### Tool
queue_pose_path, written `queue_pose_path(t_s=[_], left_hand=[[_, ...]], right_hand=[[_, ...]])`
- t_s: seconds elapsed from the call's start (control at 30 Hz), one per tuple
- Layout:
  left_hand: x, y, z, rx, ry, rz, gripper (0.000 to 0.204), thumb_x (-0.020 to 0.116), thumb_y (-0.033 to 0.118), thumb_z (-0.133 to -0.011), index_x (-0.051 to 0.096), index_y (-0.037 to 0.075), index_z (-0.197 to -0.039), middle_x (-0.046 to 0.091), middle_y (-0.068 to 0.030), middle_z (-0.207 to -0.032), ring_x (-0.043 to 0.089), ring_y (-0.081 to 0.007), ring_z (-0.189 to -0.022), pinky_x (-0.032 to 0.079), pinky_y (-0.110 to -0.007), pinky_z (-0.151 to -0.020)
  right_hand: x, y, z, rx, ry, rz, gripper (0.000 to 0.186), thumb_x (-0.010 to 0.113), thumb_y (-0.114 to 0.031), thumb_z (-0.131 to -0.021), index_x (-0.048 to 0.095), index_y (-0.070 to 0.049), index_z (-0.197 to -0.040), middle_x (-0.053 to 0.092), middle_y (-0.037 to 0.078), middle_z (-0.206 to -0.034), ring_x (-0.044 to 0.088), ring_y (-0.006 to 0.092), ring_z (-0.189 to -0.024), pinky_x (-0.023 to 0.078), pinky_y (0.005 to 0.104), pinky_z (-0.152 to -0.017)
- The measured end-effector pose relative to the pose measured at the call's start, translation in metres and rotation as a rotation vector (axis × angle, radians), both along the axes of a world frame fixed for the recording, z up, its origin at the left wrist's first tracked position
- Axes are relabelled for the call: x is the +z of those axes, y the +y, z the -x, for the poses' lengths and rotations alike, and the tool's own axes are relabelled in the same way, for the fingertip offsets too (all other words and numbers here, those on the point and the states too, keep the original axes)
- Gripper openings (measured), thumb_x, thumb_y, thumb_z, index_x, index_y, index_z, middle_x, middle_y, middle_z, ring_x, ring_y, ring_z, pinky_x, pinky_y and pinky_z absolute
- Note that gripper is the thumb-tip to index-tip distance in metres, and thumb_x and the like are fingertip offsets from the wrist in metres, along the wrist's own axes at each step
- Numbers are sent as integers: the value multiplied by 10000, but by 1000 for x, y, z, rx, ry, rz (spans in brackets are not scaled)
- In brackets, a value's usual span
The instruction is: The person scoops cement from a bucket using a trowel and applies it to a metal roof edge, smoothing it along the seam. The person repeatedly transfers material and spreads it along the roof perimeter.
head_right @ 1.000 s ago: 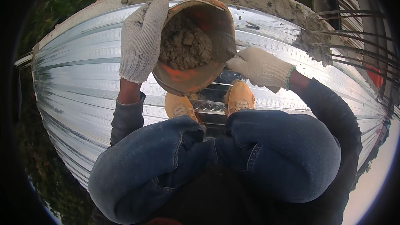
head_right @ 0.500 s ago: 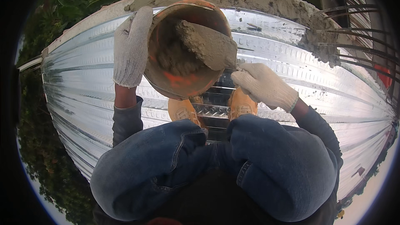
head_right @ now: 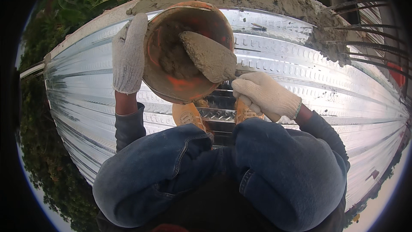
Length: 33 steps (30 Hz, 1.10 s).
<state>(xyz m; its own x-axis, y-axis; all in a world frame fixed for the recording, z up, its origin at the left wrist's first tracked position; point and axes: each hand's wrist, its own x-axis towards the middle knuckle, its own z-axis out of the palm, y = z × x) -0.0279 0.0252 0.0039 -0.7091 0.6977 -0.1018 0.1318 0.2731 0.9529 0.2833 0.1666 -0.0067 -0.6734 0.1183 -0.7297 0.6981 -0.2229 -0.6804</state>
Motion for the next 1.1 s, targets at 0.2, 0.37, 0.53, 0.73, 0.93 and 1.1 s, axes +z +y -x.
queue_pose_path(t_s=[0.2, 0.37, 0.53, 0.73, 0.93, 1.1], left_hand=[[-26, -26, 49, 110, -221, -57, 382, 696, 378, -1157, 795, 20, -1242, 789, -31, -1052, 711, -91, -891, 590, -259, -775], [-15, -34, 58, 176, -191, -1, 385, 699, 404, -1147, 799, 36, -1203, 768, -17, -1023, 684, -88, -891, 559, -260, -758], [-27, -18, 52, 77, -227, -13, 388, 680, 386, -1160, 784, 25, -1259, 757, -8, -1074, 668, -92, -942, 562, -272, -809], [-16, -22, 43, 44, -164, 40, 386, 656, 360, -1174, 758, 15, -1314, 755, -25, -1131, 668, -97, -984, 567, -282, -855], [-11, -19, 45, 109, -165, 20, 380, 693, 406, -1150, 798, 46, -1205, 774, -1, -1028, 688, -81, -891, 572, -270, -783], [-18, -19, 52, 139, -190, 16, 385, 695, 409, -1150, 796, 43, -1213, 777, -4, -1039, 698, -84, -902, 578, -273, -789]], right_hand=[[39, 22, -27, -88, 33, -25, 524, 590, -513, -1118, 703, -35, -937, 542, -30, -659, 512, 76, -517, 444, 289, -480], [56, 73, -68, -69, -88, -897, 329, 646, -344, -1089, 717, -29, -1025, 604, 18, -679, 584, 116, -561, 521, 309, -537], [3, 142, -123, 65, -375, -1649, 348, 720, -396, -1067, 660, -56, -1032, 740, 147, -911, 762, 371, -884, 580, 476, -759], [-51, 155, -124, -158, -393, -1589, 364, 685, -422, -1084, 669, -59, -1059, 736, 165, -917, 758, 379, -892, 578, 471, -762], [-74, 177, -101, -889, -191, -557, 464, 562, -454, -1108, 691, -20, -1006, 590, 1, -805, 599, 115, -691, 518, 363, -619], [-97, 212, -74, -744, -190, -459, 478, 565, -491, -1133, 679, -31, -1076, 582, -35, -790, 568, 70, -582, 499, 286, -504]])
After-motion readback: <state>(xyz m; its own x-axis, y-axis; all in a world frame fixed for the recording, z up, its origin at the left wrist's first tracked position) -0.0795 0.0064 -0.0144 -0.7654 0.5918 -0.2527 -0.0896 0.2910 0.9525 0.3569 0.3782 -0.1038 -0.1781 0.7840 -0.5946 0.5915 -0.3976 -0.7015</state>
